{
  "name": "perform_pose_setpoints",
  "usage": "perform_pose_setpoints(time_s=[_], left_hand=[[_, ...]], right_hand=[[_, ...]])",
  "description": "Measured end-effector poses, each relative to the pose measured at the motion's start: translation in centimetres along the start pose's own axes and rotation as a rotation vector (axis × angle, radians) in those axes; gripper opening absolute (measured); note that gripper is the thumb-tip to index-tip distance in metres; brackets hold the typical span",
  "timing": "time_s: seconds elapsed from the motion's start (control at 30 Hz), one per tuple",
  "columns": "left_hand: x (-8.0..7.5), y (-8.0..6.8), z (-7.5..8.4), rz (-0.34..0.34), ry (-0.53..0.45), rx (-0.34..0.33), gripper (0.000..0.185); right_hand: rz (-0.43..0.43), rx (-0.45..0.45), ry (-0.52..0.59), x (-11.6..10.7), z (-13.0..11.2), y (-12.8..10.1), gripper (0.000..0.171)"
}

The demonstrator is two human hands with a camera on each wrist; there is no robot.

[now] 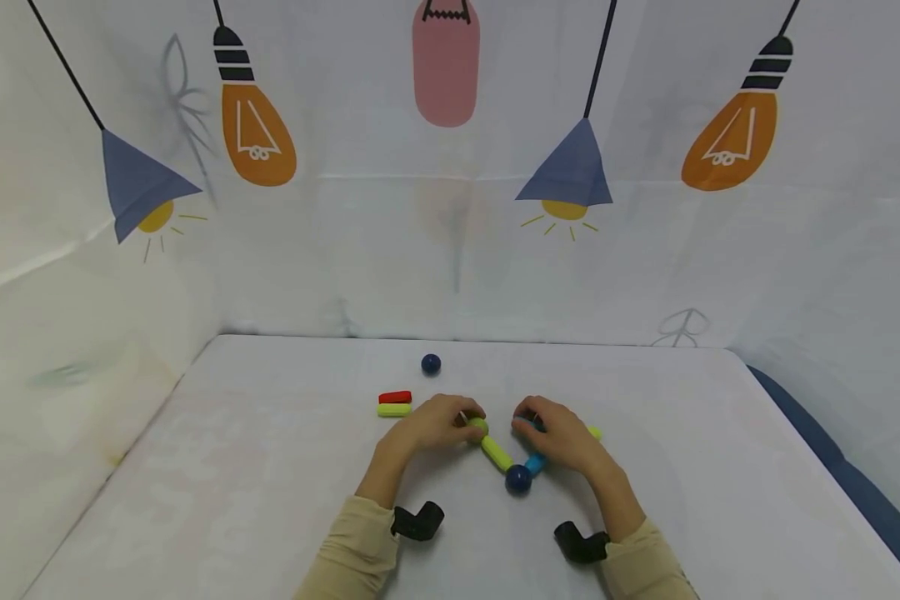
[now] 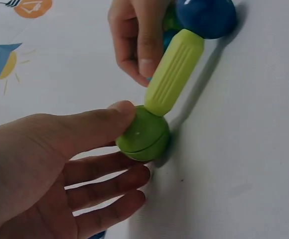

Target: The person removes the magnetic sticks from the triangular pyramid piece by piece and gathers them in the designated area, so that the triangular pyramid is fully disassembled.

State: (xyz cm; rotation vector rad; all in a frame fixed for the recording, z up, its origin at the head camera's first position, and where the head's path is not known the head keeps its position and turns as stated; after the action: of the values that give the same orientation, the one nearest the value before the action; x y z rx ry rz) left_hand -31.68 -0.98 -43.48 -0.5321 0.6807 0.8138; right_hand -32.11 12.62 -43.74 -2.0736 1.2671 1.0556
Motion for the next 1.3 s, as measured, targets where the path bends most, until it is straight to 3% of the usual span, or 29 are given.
perform_pose_setpoints(time_s=[0.2, 0.3, 0.4, 0.57, 0.67, 1.13, 1.3], left_hand=[[-0.2, -0.3, 0.6, -0.018, 0.069, 0.072, 0.036], [0.0, -0.1, 0.9, -0.02, 0.077, 0.109, 0.037], [0.1, 0.1, 1.1, -0.018, 0.079, 0.122, 0.036], [-0.1, 0.0, 1.0, -0.006, 0.089, 0.116, 0.034], [-0.1, -0.1, 1.0, -0.007, 0.089, 0.12, 0.033], [-0.1, -0.2, 1.4, -0.009, 0.153, 0.168, 0.032], [-1.0, -0.4, 0.3, 0.014, 0.162, 0.085, 0.034]], right_hand=[[0.023, -0.001, -0.049, -0.3, -0.6, -0.1, 0.016], [0.046, -0.033, -0.089, -0.9, -2.0, -0.4, 0.015], [0.016, -0.084, -0.083, -1.0, -3.7, -0.8, 0.013], [-0.189, -0.088, -0.078, 1.0, -5.6, -1.4, 0.021], [-0.269, -0.066, -0.108, 2.1, -5.9, -1.7, 0.027], [-0.259, -0.105, -0.133, 2.5, -6.3, -1.7, 0.018], [-0.295, -0.111, -0.129, 2.9, -6.3, -1.7, 0.021]])
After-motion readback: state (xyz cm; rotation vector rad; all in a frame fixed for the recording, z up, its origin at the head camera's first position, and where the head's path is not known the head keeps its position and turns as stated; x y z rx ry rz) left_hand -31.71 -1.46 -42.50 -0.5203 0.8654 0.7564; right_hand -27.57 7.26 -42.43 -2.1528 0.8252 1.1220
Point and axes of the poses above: each hand's wrist, its own y-axis towards the middle knuckle, its own x-axis out of the palm, z = x × y, the point moved 10 cm from there along y, towards the middle knuckle, and after that the axes turned 5 degrees about -z, right-handed, at the moved point
